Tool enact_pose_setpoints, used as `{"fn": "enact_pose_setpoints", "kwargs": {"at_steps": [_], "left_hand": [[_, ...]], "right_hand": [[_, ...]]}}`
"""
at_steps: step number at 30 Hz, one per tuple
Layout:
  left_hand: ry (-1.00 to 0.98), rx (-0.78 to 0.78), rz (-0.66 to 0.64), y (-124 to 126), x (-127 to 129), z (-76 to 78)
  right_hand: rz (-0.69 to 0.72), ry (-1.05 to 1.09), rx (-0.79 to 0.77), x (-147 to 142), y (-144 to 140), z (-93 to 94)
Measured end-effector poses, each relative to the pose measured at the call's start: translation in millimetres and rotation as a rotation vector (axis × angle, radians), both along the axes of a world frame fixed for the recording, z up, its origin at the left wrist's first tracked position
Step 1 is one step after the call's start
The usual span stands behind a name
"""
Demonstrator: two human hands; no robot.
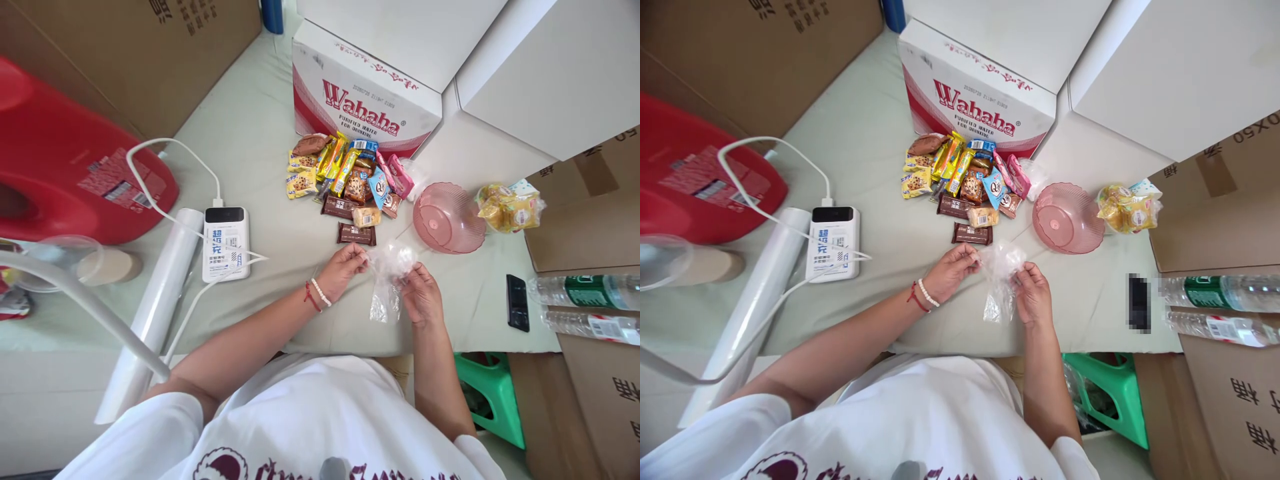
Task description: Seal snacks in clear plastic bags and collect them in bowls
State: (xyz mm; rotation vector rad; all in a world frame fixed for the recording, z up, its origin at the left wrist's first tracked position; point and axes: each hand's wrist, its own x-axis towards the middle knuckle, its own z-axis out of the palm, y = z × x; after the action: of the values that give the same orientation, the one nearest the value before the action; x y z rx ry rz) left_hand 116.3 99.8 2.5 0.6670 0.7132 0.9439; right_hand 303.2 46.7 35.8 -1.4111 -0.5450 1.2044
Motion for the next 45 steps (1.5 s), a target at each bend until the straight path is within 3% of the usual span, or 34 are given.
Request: {"fn": "enact_pose_setpoints", "kwargs": {"at_steps": [3,6,10,12,15,17,22,25,29,31,34,37,41,45], "left_hand": [[-0.059,-0.138,0.022,1.0,4.4,2.0],[0.078,-0.266,0.142,-3.6,15.6,3.0],[0.215,-0.303,0.287,-14.4,23.4,5.3],[0.23,-0.338,0.246,-19.5,19.4,8.1],[0.222,-0.322,0.0,-27.0,8.5,11.9],[0.204,-0.256,-0.096,-31.9,2.6,12.1],[0.156,-0.143,-0.055,-41.4,-3.1,7.6],[0.169,-0.114,-0.102,-45.1,-5.1,7.0],[0.211,-0.076,-0.136,-49.4,-6.0,6.8],[0.265,-0.044,-0.132,-51.4,-4.4,5.9],[0.347,0.035,-0.109,-54.7,-0.9,4.4],[0.406,0.14,-0.092,-57.8,0.4,3.5],[0.46,0.197,-0.088,-59.4,-3.5,2.6],[0.478,0.073,0.031,-55.2,-4.8,2.1]], "right_hand": [[-0.029,0.036,-0.01,1.6,-4.4,-0.7],[-0.045,-0.001,-0.061,-6.0,-10.4,-3.6],[-0.046,-0.097,-0.081,-15.7,-17.2,-6.1],[-0.025,-0.171,-0.06,-16.8,-20.9,-6.2],[0.003,-0.298,0.01,-15.6,-28.2,-4.7],[0.003,-0.349,0.052,-14.0,-33.5,-4.2],[-0.078,-0.359,0.048,-1.8,-41.5,-12.6],[-0.034,-0.366,-0.005,14.9,-42.9,-17.1],[-0.061,-0.751,0.05,32.2,-44.9,-3.0],[-0.064,-0.838,0.094,29.3,-43.7,9.4],[0.148,-0.685,0.042,9.5,-34.7,20.4],[0.333,-0.585,-0.001,-14.8,-19.3,15.4],[0.39,-0.446,-0.022,-30.3,-4.8,0.0],[0.366,-0.382,-0.016,-30.1,-4.2,-4.5]]}}
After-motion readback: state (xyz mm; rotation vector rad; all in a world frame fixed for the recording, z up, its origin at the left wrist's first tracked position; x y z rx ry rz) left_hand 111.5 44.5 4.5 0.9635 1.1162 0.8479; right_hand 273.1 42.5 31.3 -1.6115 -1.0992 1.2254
